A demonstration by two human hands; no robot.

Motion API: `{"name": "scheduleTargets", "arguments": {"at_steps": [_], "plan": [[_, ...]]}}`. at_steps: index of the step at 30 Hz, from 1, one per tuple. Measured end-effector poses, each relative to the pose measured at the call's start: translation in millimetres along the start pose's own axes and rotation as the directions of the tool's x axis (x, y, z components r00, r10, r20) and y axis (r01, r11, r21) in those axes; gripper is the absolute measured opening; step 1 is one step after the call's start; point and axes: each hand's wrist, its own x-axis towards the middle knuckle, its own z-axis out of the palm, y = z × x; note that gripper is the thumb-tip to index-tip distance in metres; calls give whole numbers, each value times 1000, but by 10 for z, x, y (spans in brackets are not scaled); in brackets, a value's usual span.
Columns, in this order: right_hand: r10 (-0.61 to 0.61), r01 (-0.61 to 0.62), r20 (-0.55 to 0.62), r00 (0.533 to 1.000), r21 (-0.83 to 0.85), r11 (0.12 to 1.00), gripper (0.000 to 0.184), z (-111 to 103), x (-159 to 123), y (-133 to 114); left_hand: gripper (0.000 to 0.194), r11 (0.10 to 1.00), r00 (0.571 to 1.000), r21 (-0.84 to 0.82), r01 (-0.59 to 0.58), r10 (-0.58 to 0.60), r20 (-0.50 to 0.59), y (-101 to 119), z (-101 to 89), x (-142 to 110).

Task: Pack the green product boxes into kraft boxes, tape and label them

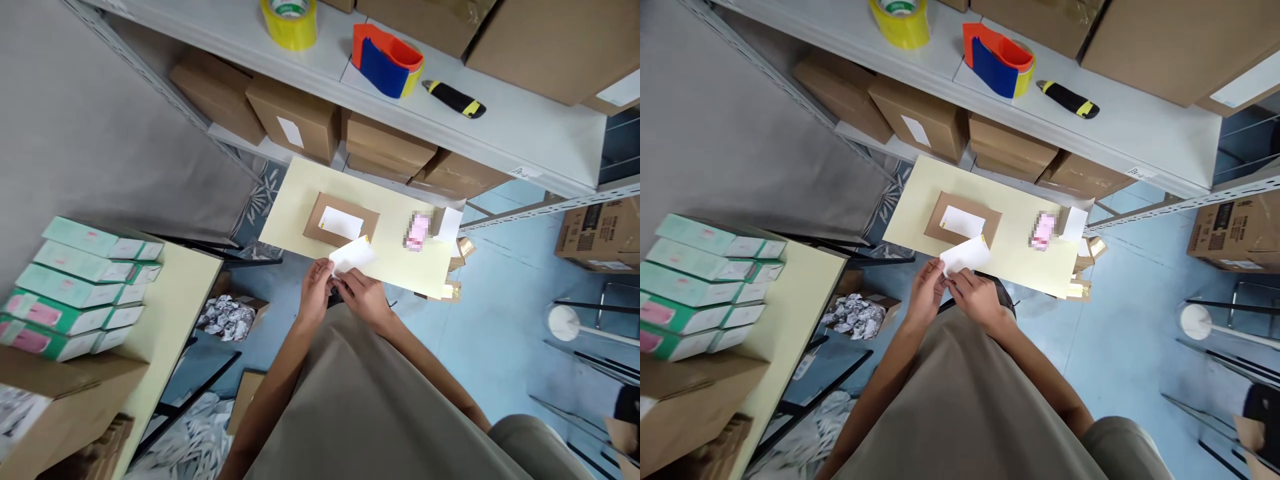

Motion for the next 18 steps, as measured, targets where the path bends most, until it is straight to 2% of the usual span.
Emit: {"name": "scheduleTargets", "arguments": {"at_steps": [3,6,9,11,14,18], "plan": [[36,-38,31,999,71,997,27,-3,-43,29,44,997,998,63,-39,41,-37,-27,-106,30],[146,-129,-72,987,198,972,29,-135,-45,113,46,995,998,79,-60,62,-25,-13,-222,8],[291,-229,-202,935,283,931,30,-299,-12,220,48,998,999,54,-38,39,-8,9,-303,-50],[374,-290,-227,899,328,899,31,-373,12,285,48,999,1000,39,-13,13,0,15,-327,-83],[464,-366,-183,867,399,841,34,-402,37,354,47,999,1000,39,3,-3,14,12,-331,-103],[502,-404,-77,861,496,769,36,-354,62,400,48,997,999,75,-18,16,29,-12,-343,-69]]}}
